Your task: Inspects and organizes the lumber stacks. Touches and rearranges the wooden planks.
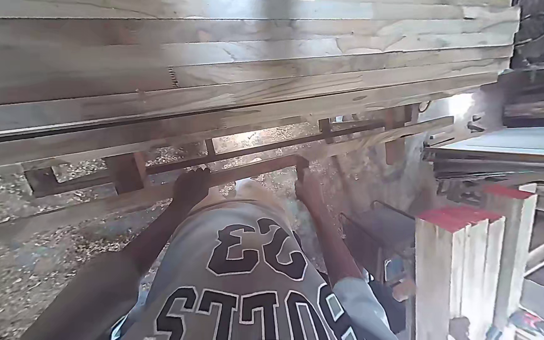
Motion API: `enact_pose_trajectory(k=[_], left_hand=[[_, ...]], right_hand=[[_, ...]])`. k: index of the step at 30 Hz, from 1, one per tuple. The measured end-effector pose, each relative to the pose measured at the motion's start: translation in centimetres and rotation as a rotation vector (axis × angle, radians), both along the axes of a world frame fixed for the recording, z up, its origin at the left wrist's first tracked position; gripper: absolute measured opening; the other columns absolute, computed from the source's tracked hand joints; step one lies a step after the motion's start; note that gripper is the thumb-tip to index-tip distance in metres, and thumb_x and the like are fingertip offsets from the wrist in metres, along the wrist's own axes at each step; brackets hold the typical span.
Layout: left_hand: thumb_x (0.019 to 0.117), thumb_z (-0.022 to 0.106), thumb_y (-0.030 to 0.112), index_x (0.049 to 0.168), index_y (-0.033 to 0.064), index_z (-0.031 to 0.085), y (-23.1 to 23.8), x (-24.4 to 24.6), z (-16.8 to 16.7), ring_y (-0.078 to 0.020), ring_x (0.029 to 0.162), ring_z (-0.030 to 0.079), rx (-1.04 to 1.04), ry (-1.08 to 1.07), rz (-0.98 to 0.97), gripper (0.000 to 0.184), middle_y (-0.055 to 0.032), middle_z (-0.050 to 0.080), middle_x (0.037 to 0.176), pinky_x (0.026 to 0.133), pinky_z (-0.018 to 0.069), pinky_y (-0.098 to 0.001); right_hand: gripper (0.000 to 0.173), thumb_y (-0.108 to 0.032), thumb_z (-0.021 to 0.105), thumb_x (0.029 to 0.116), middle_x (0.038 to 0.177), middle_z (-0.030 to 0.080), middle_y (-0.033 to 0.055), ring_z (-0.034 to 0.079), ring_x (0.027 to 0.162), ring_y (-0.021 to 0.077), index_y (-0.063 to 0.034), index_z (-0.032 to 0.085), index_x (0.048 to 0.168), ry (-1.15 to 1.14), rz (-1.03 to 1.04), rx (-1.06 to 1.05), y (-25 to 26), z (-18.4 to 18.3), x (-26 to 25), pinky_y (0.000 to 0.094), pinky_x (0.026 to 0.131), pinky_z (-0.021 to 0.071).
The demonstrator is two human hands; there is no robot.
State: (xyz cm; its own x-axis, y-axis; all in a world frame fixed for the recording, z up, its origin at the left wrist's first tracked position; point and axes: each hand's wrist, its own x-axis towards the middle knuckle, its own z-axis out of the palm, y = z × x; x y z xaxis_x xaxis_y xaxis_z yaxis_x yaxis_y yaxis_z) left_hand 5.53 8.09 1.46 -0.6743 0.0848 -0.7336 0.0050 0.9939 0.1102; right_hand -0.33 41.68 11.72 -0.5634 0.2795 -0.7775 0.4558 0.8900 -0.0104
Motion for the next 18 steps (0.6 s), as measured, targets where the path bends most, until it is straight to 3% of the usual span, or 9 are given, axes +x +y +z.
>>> enact_pose_trajectory(k=[4,6,10,13,15,18], left_hand=[[0.0896,0.065,0.013,0.127,0.0041,0.061,0.0,-0.3,0.2,-0.0436,0.108,0.067,-0.003,-0.010,-0.002,0.039,-0.0226,0.067,0.118,0.084,0.0538,-0.0621],[0.0885,0.067,0.015,0.128,0.0047,0.060,-0.1,-0.5,0.1,-0.0439,0.107,0.067,-0.005,-0.023,-0.001,0.042,-0.0223,0.067,0.118,0.083,0.0543,-0.0623],[0.0879,0.068,0.019,0.128,0.0052,0.059,-0.3,-0.4,0.5,-0.0441,0.105,0.068,0.015,-0.038,0.011,0.043,-0.0221,0.067,0.117,0.079,0.0549,-0.0634],[0.0865,0.069,0.018,0.129,0.0054,0.060,-0.6,-0.6,0.2,-0.0454,0.109,0.066,0.018,-0.030,0.044,0.045,-0.0226,0.067,0.119,0.084,0.0533,-0.0654],[0.0877,0.068,0.018,0.129,0.0066,0.061,-0.6,0.3,-0.5,-0.0437,0.109,0.066,0.014,-0.005,0.033,0.043,-0.0219,0.067,0.119,0.086,0.0532,-0.0641],[0.0973,0.058,0.019,0.135,0.0059,0.061,-0.7,2.1,-1.4,-0.0414,0.119,0.063,0.187,0.096,0.109,0.040,-0.0212,0.065,0.129,0.096,0.0500,-0.0626]], right_hand=[[0.057,-0.017,0.051,0.1025,0.139,0.055,0.0273,0.067,0.113,0.0394,-0.0076,0.036,0.157,0.066,-0.055,-0.009,2.4,0.1,2.1,0.0544,0.095,0.0565],[0.060,-0.018,0.050,0.1047,0.145,0.050,0.0294,0.061,0.122,0.0421,-0.0085,0.031,0.160,0.193,-0.074,0.103,4.5,-2.6,1.9,0.0542,0.101,0.0525],[0.068,-0.012,0.058,0.0975,0.147,0.044,0.0334,0.062,0.120,0.0454,-0.0078,0.030,0.160,0.288,-0.001,0.160,7.4,-7.1,4.7,0.0542,0.096,0.0562],[0.063,-0.013,0.055,0.0996,0.145,0.048,0.0329,0.058,0.126,0.0460,-0.0047,0.033,0.158,0.334,-0.079,0.122,8.1,-6.0,4.5,0.0556,0.102,0.0519],[0.058,-0.015,0.054,0.1018,0.145,0.051,0.0299,0.058,0.127,0.0433,-0.0041,0.038,0.156,0.320,-0.145,0.093,7.7,-3.4,2.3,0.0555,0.105,0.0495],[0.056,-0.016,0.058,0.0994,0.140,0.056,0.0291,0.061,0.123,0.0422,0.0004,0.043,0.151,0.245,-0.085,0.003,5.6,-0.6,-0.7,0.0584,0.103,0.0502]])
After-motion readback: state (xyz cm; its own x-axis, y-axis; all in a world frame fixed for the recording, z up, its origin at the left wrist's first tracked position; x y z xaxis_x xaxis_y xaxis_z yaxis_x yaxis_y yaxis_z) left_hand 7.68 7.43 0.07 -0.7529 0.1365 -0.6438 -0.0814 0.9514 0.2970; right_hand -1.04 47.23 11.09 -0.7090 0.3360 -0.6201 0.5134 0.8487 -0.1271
